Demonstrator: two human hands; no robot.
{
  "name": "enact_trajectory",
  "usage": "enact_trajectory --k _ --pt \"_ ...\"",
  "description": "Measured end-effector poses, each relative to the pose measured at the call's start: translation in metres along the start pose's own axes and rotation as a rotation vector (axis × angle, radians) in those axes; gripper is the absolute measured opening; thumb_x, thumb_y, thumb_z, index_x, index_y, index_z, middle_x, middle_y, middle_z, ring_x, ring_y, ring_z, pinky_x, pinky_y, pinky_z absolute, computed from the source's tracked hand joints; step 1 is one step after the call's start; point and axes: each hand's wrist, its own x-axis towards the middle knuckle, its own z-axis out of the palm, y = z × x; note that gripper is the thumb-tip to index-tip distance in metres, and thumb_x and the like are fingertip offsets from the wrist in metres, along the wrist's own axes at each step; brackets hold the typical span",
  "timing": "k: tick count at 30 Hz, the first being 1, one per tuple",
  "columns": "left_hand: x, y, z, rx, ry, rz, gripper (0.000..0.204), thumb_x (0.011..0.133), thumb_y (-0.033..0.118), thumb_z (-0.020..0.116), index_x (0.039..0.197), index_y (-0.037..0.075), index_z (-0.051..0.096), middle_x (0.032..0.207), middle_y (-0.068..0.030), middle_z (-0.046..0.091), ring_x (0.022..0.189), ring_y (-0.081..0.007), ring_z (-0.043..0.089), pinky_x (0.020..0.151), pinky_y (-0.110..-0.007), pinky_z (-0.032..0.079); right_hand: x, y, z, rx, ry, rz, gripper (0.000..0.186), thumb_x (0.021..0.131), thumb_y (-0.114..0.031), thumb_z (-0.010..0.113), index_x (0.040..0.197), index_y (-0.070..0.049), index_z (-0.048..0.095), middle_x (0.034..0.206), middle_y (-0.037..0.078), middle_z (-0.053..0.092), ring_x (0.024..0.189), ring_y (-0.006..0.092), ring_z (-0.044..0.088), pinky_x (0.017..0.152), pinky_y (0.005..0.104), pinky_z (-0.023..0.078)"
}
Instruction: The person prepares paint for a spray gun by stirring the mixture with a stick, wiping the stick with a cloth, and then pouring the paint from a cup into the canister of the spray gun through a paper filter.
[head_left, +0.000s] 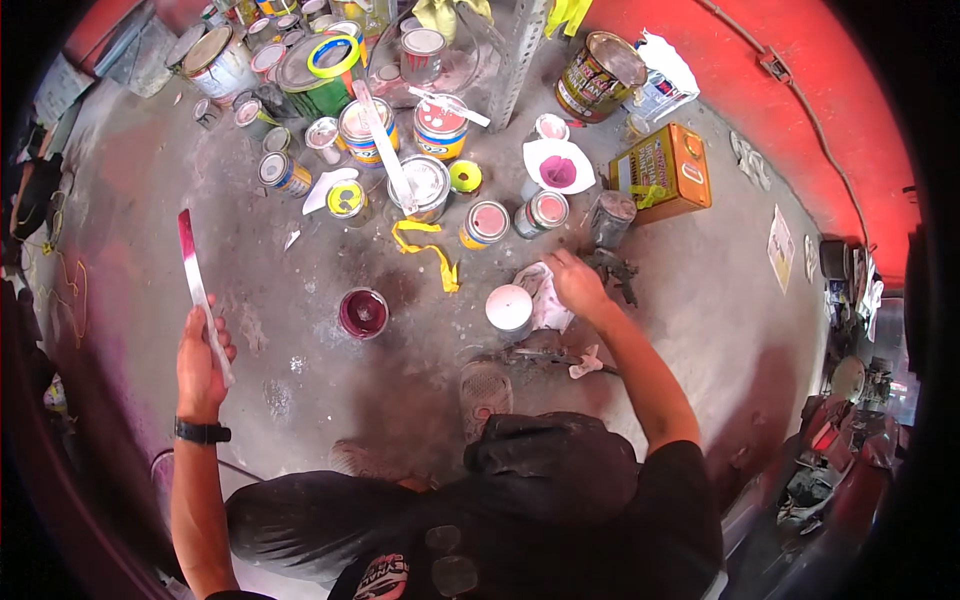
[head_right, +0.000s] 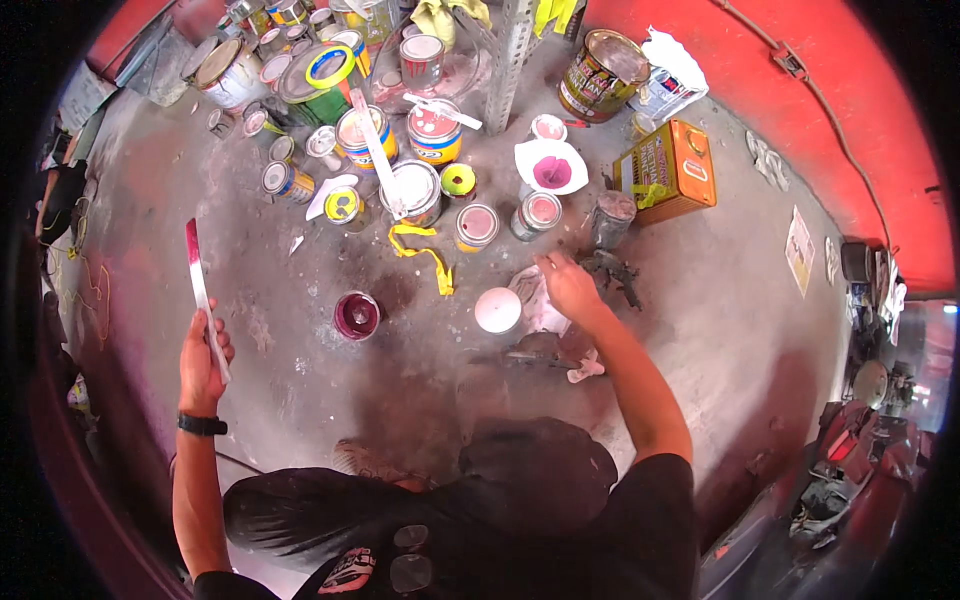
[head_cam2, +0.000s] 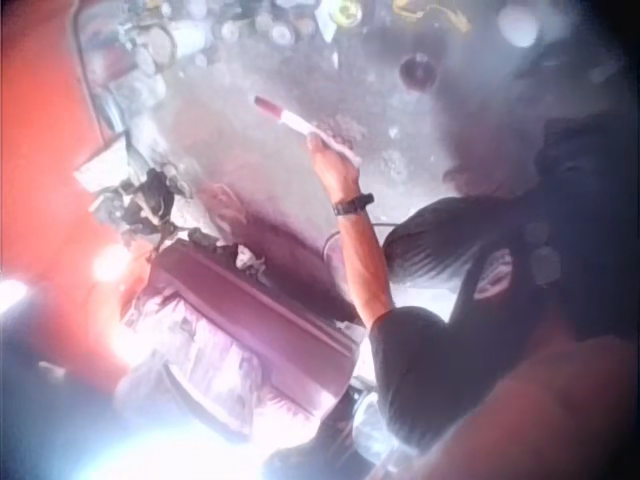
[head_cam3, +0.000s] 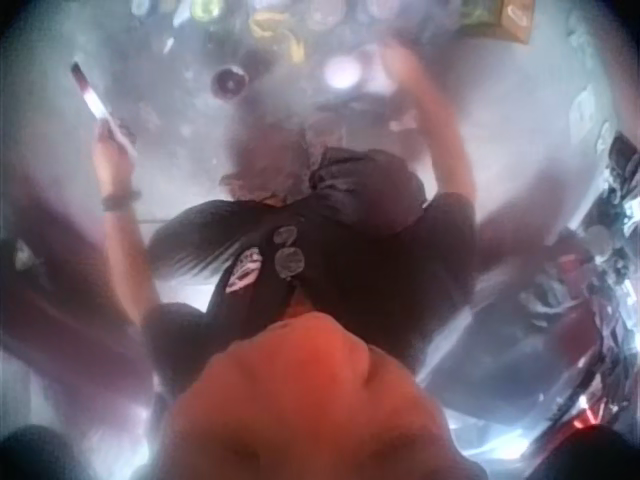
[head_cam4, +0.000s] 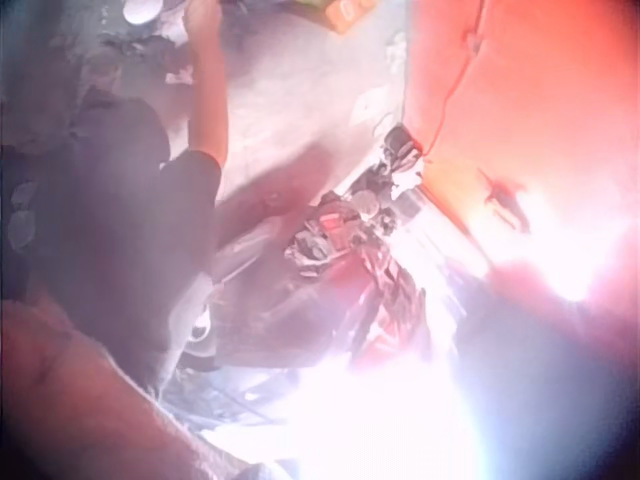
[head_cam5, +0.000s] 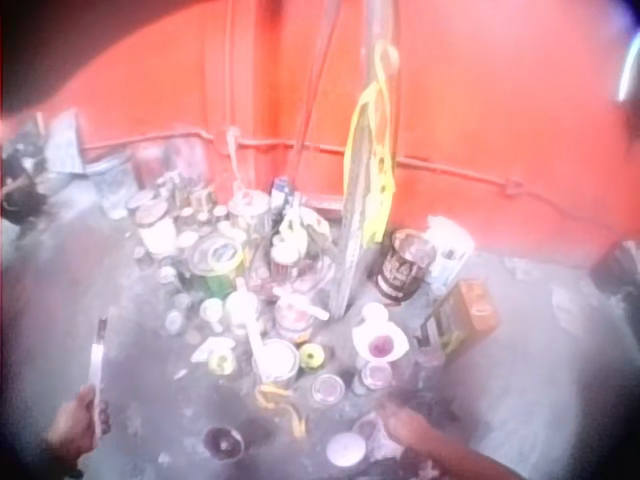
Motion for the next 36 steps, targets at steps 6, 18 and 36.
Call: enact_trajectory --k 6,18,36 --pt "-0.032 -0.001 -0.005 0.067 -0.058 0.023 0.035 0.105 0.027 0.053 0.133 0.007 0.058 0.085 0.0042 0.054 0.07 -0.0054 0.051 0.059 -0.022 0.045 -0.025 0.024 0.052 0.02 -0.087 0.029 0.029 0.078 -0.006 0.065 0.107 -0.008 0.068 0.114 0.014 0.061 0.111 0.0363 0.058 0.095 0.0453 0.051" --pt "-0.037 -0.005 0.002 -0.051 -0.144 0.005 0.032 0.106 0.029 0.051 0.133 0.013 0.059 0.083 0.0034 0.054 0.071 -0.0079 0.05 0.061 -0.025 0.045 -0.041 0.021 0.012 -0.02 0.027 0.402 0.024 0.074 -0.014 0.06 0.083 0.008 0.062 0.089 0.029 0.065 0.082 0.0487 0.063 0.078 0.055 0.051" --pt "-0.031 0.0 0.0 -0.012 -0.165 0.149 0.026 0.105 0.03 0.053 0.116 0.01 0.065 0.078 0.0044 0.056 0.065 -0.0062 0.049 0.055 -0.024 0.043 0.106 -0.134 -0.237 1.177 -0.106 0.226 0.038 0.09 -0.007 0.057 0.124 0.008 0.062 0.108 0.01 0.069 0.096 0.0164 0.064 0.087 0.0302 0.05"
